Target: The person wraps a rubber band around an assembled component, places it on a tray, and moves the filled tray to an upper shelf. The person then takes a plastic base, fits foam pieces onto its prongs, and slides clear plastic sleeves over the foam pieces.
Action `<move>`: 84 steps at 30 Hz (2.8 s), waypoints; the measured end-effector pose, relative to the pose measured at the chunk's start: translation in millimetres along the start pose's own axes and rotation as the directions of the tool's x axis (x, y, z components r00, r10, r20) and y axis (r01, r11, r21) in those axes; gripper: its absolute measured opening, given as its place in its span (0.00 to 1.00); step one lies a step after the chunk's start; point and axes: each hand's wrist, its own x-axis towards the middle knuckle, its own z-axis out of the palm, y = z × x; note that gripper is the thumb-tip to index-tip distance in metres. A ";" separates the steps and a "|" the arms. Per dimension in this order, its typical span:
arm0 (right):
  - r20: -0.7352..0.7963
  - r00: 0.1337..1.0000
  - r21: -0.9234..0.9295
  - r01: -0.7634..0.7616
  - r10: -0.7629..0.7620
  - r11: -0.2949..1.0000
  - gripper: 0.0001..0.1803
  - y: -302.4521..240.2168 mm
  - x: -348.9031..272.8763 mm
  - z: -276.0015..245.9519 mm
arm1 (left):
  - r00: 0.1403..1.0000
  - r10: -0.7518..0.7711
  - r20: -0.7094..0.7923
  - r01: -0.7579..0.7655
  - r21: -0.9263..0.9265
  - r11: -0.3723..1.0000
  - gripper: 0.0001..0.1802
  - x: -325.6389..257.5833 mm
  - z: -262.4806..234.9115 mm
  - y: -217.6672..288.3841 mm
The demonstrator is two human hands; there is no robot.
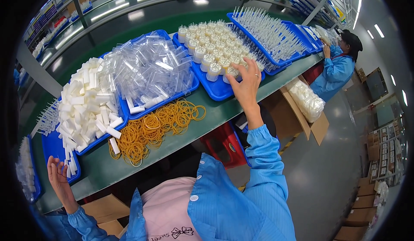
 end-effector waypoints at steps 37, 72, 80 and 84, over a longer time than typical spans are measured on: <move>0.650 0.399 0.304 0.645 -0.647 0.702 0.08 -258.5 21.5 65.0 | 0.936 0.298 0.187 -0.249 0.951 0.182 0.13 146.5 -31.6 -38.8; 0.612 0.680 0.783 -0.592 -0.403 0.190 0.13 -284.0 1.4 -26.3 | 0.898 0.066 0.435 -0.023 -0.103 0.994 0.10 -64.7 101.0 39.5; 0.721 0.577 0.666 -0.730 -0.383 0.155 0.13 -251.6 -5.5 -13.3 | 0.788 0.156 0.596 -0.113 -0.109 0.988 0.07 -87.1 150.3 14.7; 0.743 0.509 0.610 -0.783 -0.434 0.126 0.14 -252.1 -12.5 -17.9 | 0.799 0.140 0.584 -0.099 -0.102 0.990 0.08 -85.7 154.1 4.7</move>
